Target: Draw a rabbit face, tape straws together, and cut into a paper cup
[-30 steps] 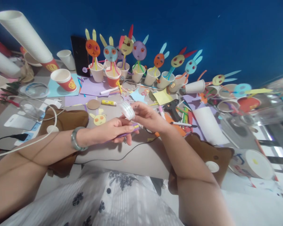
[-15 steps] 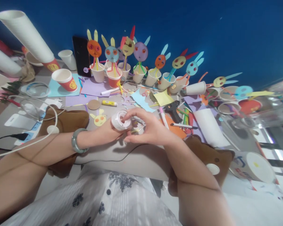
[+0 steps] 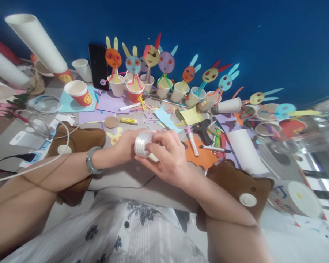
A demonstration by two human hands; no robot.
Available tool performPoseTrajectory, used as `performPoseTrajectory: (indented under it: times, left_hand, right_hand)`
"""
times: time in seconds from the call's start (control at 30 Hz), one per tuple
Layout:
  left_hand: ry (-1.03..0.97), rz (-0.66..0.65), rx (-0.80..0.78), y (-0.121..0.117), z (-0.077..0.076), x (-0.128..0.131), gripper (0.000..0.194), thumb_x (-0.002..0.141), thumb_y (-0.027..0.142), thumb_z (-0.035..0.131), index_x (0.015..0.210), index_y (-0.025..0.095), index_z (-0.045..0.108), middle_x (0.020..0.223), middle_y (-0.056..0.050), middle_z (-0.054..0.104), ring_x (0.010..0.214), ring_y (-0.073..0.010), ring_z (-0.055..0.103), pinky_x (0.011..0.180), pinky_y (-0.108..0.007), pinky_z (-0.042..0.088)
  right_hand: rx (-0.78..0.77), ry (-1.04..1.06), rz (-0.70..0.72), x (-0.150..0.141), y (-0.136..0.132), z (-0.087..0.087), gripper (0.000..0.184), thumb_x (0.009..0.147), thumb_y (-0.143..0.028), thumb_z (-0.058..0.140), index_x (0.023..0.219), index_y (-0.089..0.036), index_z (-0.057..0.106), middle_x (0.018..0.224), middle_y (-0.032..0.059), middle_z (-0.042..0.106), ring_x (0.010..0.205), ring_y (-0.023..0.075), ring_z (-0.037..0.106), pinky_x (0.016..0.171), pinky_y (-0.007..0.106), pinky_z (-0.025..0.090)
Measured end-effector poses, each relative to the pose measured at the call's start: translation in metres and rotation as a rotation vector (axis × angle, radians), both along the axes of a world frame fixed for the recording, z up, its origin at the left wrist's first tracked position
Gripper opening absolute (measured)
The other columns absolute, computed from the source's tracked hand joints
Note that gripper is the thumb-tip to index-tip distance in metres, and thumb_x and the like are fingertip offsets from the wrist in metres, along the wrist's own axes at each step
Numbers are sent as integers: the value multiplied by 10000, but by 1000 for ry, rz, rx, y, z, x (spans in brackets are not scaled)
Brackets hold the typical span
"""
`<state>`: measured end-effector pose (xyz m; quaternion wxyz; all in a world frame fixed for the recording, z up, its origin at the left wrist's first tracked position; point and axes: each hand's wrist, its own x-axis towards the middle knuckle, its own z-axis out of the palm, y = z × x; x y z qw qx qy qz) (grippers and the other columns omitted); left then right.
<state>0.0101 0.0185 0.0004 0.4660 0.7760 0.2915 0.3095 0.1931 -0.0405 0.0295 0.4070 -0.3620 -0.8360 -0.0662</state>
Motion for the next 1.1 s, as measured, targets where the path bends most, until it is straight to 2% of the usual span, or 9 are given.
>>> performPoseTrajectory:
  times: [0.1, 0.27, 0.43, 0.63, 0.87, 1.1]
  left_hand:
    - [-23, 11, 37, 3, 9, -1, 206, 907, 283, 602, 1079, 197, 677, 930, -7, 720, 796, -138, 611, 735, -262, 465]
    - [19, 39, 90, 4, 18, -2, 246, 951, 319, 543, 1098, 186, 687, 988, -52, 740, 859, -167, 640, 779, -286, 475]
    - [66, 43, 109, 2, 17, -3, 238, 986, 326, 508, 1093, 198, 678, 938, -37, 730, 829, -152, 631, 753, -264, 460]
    - [-11, 67, 126, 3, 16, -2, 270, 1034, 384, 481, 1053, 209, 686, 892, -12, 721, 779, -124, 610, 723, -241, 442]
    - [-13, 84, 153, 0, 17, -2, 295, 1045, 391, 466, 1085, 212, 698, 905, -19, 743, 795, -130, 648, 740, -248, 470]
    - [-49, 142, 143, 2, 13, 0, 333, 1054, 402, 459, 1140, 207, 714, 934, -17, 775, 806, -119, 678, 789, -239, 505]
  right_hand:
    - [-94, 52, 51, -3, -4, 3, 223, 870, -262, 779, 1024, -249, 619, 948, 49, 609, 853, 211, 632, 707, 376, 549]
    - [-140, 58, 74, -5, -8, 10, 238, 860, -201, 761, 1033, -243, 604, 960, 52, 604, 868, 209, 644, 723, 373, 570]
    - [-163, 58, 75, -7, -10, 10, 238, 858, -215, 765, 1025, -240, 597, 977, 53, 608, 848, 198, 637, 691, 359, 561]
    - [-136, 62, 22, -10, -12, 8, 216, 869, -220, 755, 1026, -255, 611, 973, 53, 614, 840, 206, 633, 685, 371, 561]
    - [-124, 44, 59, -9, -17, 12, 196, 909, -309, 753, 1045, -247, 625, 958, 56, 632, 856, 211, 636, 711, 372, 572]
    - [-194, 28, 105, -13, -26, 9, 219, 910, -344, 762, 993, -219, 603, 953, 55, 621, 835, 193, 626, 694, 345, 557]
